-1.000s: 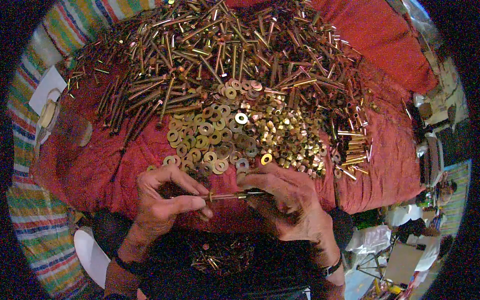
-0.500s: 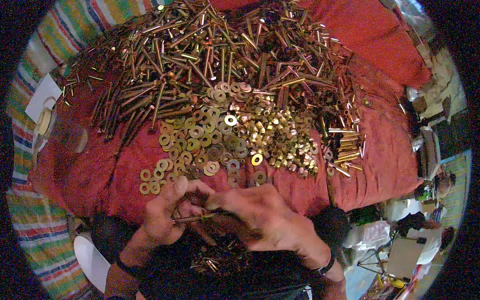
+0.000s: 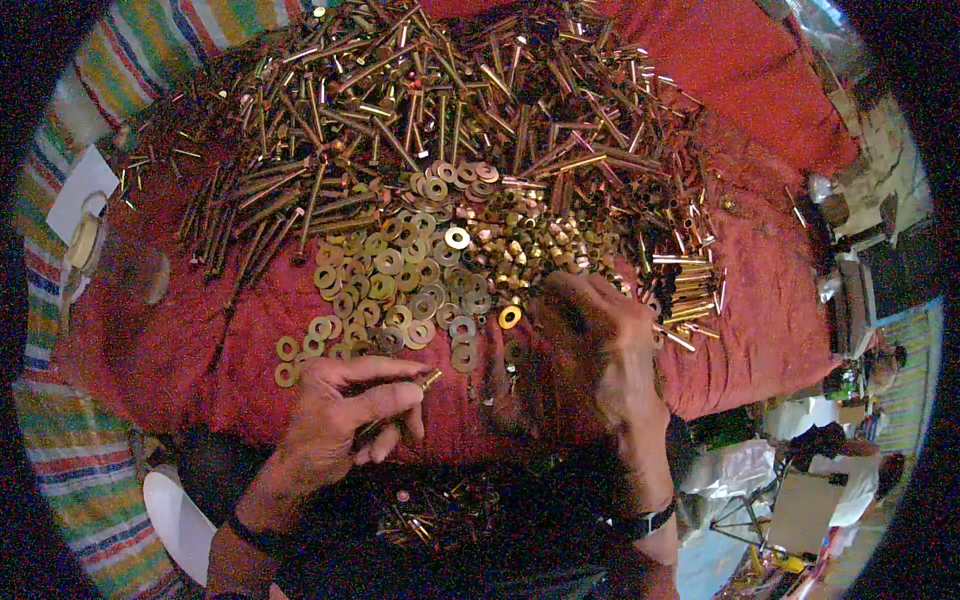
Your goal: The person sits on the floor and repeatedly picks up a brass-colored fastener and a matching washer, then slides the washer onto the fastener. They place the assembled pair onto a growing pile on the red cloth. The person handles each fastener and washer one at a time, maintaining a steady rhythm throughout the clip.
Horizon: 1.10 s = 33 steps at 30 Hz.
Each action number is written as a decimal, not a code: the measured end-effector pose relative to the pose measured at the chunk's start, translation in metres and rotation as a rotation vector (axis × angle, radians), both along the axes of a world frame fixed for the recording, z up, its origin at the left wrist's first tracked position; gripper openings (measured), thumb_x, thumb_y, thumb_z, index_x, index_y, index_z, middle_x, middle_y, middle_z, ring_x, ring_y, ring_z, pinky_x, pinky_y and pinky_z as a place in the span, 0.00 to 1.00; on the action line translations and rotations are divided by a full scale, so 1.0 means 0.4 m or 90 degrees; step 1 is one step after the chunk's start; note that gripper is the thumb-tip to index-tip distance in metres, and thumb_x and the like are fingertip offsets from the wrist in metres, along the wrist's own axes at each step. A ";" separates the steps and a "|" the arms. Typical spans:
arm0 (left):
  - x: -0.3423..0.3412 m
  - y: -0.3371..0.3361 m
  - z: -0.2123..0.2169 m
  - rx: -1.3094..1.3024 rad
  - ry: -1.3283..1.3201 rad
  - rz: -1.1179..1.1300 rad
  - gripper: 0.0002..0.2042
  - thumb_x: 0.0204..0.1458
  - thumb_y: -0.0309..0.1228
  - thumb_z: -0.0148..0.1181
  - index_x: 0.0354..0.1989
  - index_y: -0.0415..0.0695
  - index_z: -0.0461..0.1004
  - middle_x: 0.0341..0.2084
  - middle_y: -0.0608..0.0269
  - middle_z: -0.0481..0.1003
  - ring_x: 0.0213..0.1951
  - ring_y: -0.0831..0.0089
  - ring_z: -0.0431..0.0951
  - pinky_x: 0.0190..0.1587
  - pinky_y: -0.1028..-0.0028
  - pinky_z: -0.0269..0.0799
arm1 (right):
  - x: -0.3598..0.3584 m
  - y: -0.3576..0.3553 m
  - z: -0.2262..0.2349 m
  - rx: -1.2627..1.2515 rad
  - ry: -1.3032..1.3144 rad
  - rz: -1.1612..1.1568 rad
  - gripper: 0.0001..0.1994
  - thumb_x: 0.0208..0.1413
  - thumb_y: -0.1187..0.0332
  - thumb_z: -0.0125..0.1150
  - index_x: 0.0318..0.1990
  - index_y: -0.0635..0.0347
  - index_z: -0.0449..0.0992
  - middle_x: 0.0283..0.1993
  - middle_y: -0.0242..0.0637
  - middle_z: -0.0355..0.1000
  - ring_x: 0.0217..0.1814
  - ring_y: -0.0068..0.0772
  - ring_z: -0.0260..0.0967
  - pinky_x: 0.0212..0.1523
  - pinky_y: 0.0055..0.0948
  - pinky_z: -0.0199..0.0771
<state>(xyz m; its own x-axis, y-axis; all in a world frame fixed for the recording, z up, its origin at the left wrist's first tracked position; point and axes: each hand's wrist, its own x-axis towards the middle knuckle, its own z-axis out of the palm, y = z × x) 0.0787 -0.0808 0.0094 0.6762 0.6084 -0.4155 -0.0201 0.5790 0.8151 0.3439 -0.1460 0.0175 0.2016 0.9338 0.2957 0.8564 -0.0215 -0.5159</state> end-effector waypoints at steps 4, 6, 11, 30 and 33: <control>-0.007 0.005 -0.005 0.013 -0.032 0.039 0.14 0.63 0.29 0.63 0.52 0.34 0.80 0.26 0.58 0.82 0.16 0.85 0.72 0.15 0.84 0.61 | -0.003 0.010 -0.023 -0.106 -0.183 -0.010 0.11 0.55 0.75 0.67 0.47 0.64 0.80 0.45 0.48 0.79 0.40 0.45 0.81 0.40 0.33 0.79; -0.013 0.007 -0.009 0.019 -0.040 0.057 0.13 0.63 0.29 0.63 0.52 0.34 0.80 0.26 0.58 0.82 0.16 0.85 0.71 0.15 0.84 0.60 | -0.009 0.008 -0.018 -0.138 -0.206 -0.004 0.12 0.56 0.75 0.66 0.48 0.64 0.80 0.45 0.48 0.79 0.41 0.46 0.80 0.40 0.33 0.79; -0.019 0.010 -0.008 0.000 -0.058 0.101 0.13 0.62 0.28 0.63 0.51 0.34 0.80 0.25 0.57 0.81 0.15 0.85 0.70 0.14 0.84 0.58 | -0.037 0.010 0.009 -0.029 0.107 0.019 0.15 0.57 0.74 0.64 0.52 0.64 0.81 0.40 0.43 0.78 0.39 0.36 0.78 0.42 0.30 0.77; -0.026 0.016 -0.001 -0.017 -0.067 0.054 0.12 0.60 0.30 0.66 0.45 0.34 0.82 0.24 0.59 0.81 0.15 0.85 0.70 0.15 0.83 0.58 | -0.137 -0.008 0.070 -0.242 0.600 -0.003 0.15 0.63 0.71 0.67 0.53 0.70 0.79 0.35 0.39 0.80 0.34 0.28 0.82 0.26 0.22 0.75; -0.030 0.015 0.000 0.008 -0.051 0.046 0.11 0.59 0.31 0.67 0.42 0.35 0.83 0.23 0.63 0.81 0.16 0.86 0.69 0.17 0.83 0.58 | -0.135 -0.011 0.065 -0.172 0.568 0.108 0.13 0.60 0.73 0.70 0.50 0.69 0.80 0.34 0.37 0.80 0.33 0.29 0.82 0.27 0.23 0.76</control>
